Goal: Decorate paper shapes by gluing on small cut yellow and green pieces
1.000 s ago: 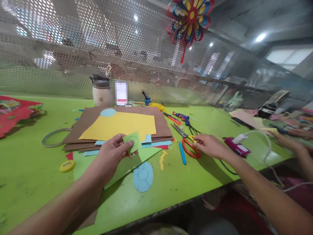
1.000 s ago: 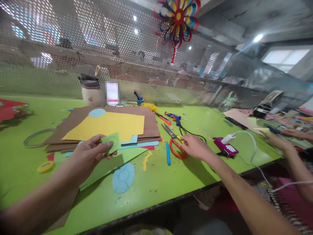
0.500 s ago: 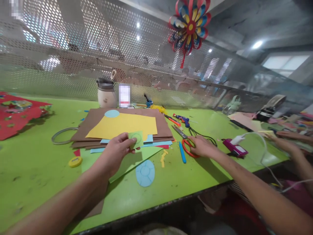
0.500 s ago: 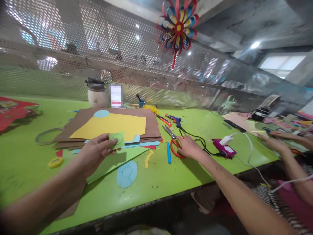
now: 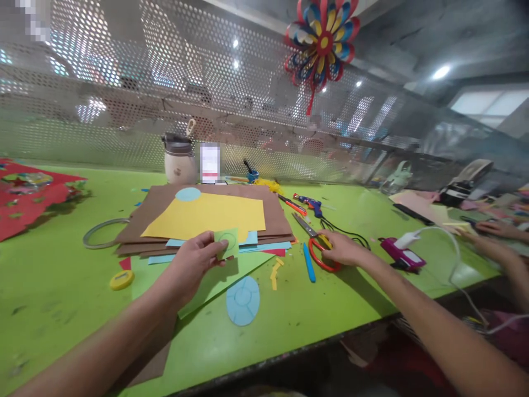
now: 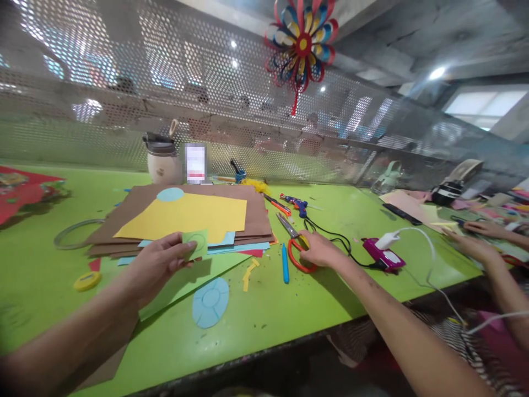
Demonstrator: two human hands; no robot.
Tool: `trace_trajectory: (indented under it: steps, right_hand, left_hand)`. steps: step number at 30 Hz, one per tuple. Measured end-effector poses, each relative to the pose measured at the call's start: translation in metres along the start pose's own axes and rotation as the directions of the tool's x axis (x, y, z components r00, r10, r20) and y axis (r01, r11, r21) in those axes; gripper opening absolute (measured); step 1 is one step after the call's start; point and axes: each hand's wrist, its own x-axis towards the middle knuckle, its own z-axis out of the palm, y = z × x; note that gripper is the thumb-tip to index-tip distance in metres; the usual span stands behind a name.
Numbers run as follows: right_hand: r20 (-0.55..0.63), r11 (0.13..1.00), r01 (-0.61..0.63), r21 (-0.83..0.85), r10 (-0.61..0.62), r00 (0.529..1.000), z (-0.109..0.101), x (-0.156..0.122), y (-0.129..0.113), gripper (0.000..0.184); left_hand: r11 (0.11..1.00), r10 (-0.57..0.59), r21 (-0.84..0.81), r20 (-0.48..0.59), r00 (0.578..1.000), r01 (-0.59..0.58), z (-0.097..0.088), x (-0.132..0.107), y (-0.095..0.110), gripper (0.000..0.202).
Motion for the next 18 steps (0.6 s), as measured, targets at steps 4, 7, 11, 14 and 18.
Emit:
trace_trajectory:
  steps: [4,7,11,14,18]
  right_hand:
    - [-0.013,0.997,-0.027,0.069,0.028,1.0,0.003,0.002,0.0,0.034]
    - [-0.061,0.989,-0.053,0.137,0.062,0.996,0.005,0.004,-0.001,0.033]
    - [-0.129,0.964,-0.03,0.264,0.066,0.989,0.002,-0.004,-0.002,0.043]
    - [-0.184,0.916,0.088,0.392,-0.016,0.983,-0.005,-0.023,-0.012,0.053]
    - [-0.203,0.543,0.392,0.742,-0.376,0.904,-0.009,-0.06,-0.05,0.052]
  left_hand:
    - [1.0,-0.022,-0.003,0.011,1.0,0.022,0.001,-0.001,0.0,0.033]
    - [1.0,-0.026,-0.015,0.009,1.0,0.026,0.0,-0.001,0.0,0.033]
    - [0.999,-0.013,-0.04,0.007,1.0,0.014,-0.001,-0.004,0.006,0.03]
    - [0.997,0.002,-0.075,0.017,1.0,0.0,0.001,-0.01,0.013,0.025]
    - [0.991,0.04,-0.128,0.042,0.998,-0.034,0.008,-0.02,0.022,0.019]
